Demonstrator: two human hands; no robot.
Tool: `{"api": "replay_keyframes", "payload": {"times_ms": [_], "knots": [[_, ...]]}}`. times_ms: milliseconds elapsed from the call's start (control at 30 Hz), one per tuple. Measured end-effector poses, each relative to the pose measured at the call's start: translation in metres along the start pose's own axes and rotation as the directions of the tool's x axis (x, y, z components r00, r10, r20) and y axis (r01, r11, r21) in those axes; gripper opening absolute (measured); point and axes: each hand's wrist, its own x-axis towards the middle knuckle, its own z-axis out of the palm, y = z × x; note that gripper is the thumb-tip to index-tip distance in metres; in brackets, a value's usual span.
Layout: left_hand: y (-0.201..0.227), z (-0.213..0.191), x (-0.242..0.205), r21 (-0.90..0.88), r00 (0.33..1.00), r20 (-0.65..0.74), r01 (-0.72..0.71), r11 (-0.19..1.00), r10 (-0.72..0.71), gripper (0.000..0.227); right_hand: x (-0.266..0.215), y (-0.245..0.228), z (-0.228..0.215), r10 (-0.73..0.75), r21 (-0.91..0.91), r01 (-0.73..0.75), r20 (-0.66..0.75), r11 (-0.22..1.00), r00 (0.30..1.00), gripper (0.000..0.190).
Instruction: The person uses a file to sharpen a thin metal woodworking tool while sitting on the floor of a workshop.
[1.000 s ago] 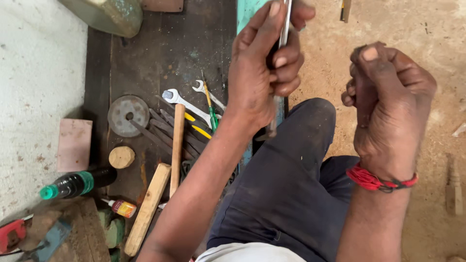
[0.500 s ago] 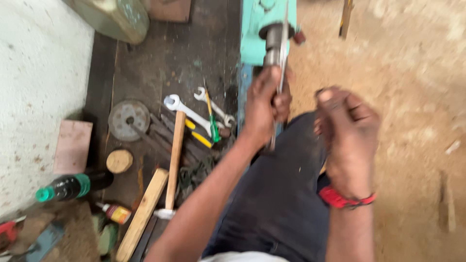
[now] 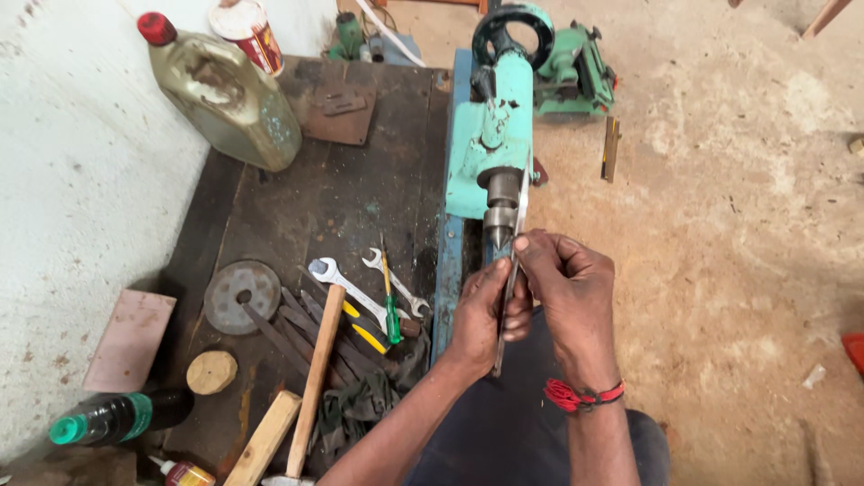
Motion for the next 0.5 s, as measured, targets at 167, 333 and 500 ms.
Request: {"api": "replay_keyframes", "payload": {"times_ms": [167, 333, 500], "knots": [[0.045, 0.001, 0.021, 0.647, 0.976, 0.010, -0.173, 0.743, 0.219, 0.039, 0.004, 0.001, -0.007, 0.055, -0.042, -0.055, 0.013, 0.998, 0.998, 0.018], [0.082, 0.033, 0.077, 0.628, 0.951, 0.168, -0.307, 0.715, 0.261, 0.047, -0.001, 0.005, -0.002, 0.059, -0.052, -0.057, 0.033, 0.997, 0.998, 0.019], [0.056, 0.053, 0.096, 0.164, 0.949, 0.147, -0.302, 0.939, 0.279, 0.036, 0.000, 0.000, -0.006, 0.017, -0.025, -0.016, 0.031, 1.000, 0.999, 0.017]]}}
